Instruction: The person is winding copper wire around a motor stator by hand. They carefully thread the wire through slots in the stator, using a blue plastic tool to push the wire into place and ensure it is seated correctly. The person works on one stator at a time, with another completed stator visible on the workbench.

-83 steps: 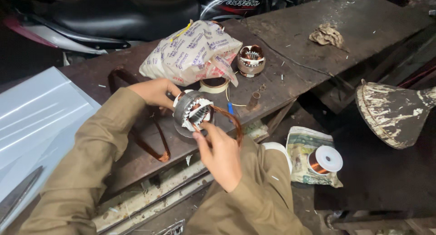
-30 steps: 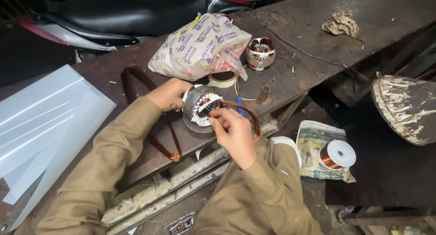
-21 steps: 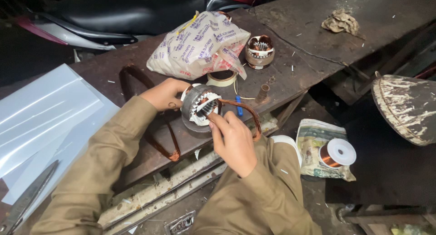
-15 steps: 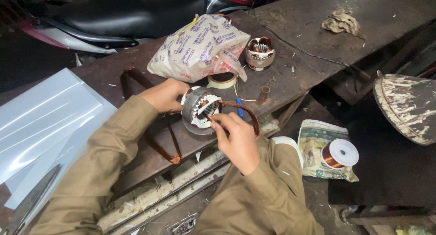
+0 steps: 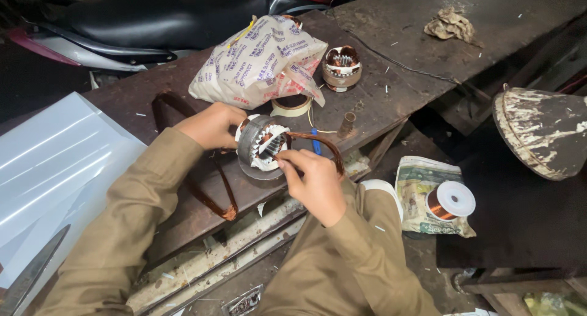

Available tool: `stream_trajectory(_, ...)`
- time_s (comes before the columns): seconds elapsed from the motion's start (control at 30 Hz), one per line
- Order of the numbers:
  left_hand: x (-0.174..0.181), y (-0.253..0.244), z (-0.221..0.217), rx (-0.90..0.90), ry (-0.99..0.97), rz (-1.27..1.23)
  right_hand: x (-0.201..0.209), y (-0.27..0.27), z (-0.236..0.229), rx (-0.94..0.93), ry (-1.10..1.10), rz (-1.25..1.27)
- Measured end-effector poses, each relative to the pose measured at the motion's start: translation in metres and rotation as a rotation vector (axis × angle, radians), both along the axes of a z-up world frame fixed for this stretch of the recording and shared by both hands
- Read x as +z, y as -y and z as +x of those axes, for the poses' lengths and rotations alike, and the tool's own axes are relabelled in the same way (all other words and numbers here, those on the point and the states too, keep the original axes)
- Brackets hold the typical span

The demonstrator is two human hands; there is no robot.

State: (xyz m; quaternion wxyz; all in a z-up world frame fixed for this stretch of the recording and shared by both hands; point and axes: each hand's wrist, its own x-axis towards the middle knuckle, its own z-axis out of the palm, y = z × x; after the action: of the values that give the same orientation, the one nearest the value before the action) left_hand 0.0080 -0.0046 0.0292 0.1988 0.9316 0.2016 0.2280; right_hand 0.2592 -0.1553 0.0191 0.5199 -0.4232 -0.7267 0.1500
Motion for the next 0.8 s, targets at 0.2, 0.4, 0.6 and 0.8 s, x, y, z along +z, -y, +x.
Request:
stream_trajectory(0.2,-0.01,0.015,0.002,0.308,0.041,-0.48,0.0,0.012,-0.001,-0.106,0.123,-0.063)
stream_trajectory(0.4,-0.004,0.007,0.003,-0.009,0.06,0.039,0.001,0.002,-0.005,-0.069,0.021,-0.13)
stream_trajectory(0.6,-0.012,0.021,0.007,0.265,0.181,-0.482,-0.005,0.012,-0.004,-0.073,0.124,0.035)
stream_trajectory(0.8,-0.001,0.016,0.006,0.2,-0.037,-0.279,-0.001,0.009,-0.001,-0.096,0.21,0.057)
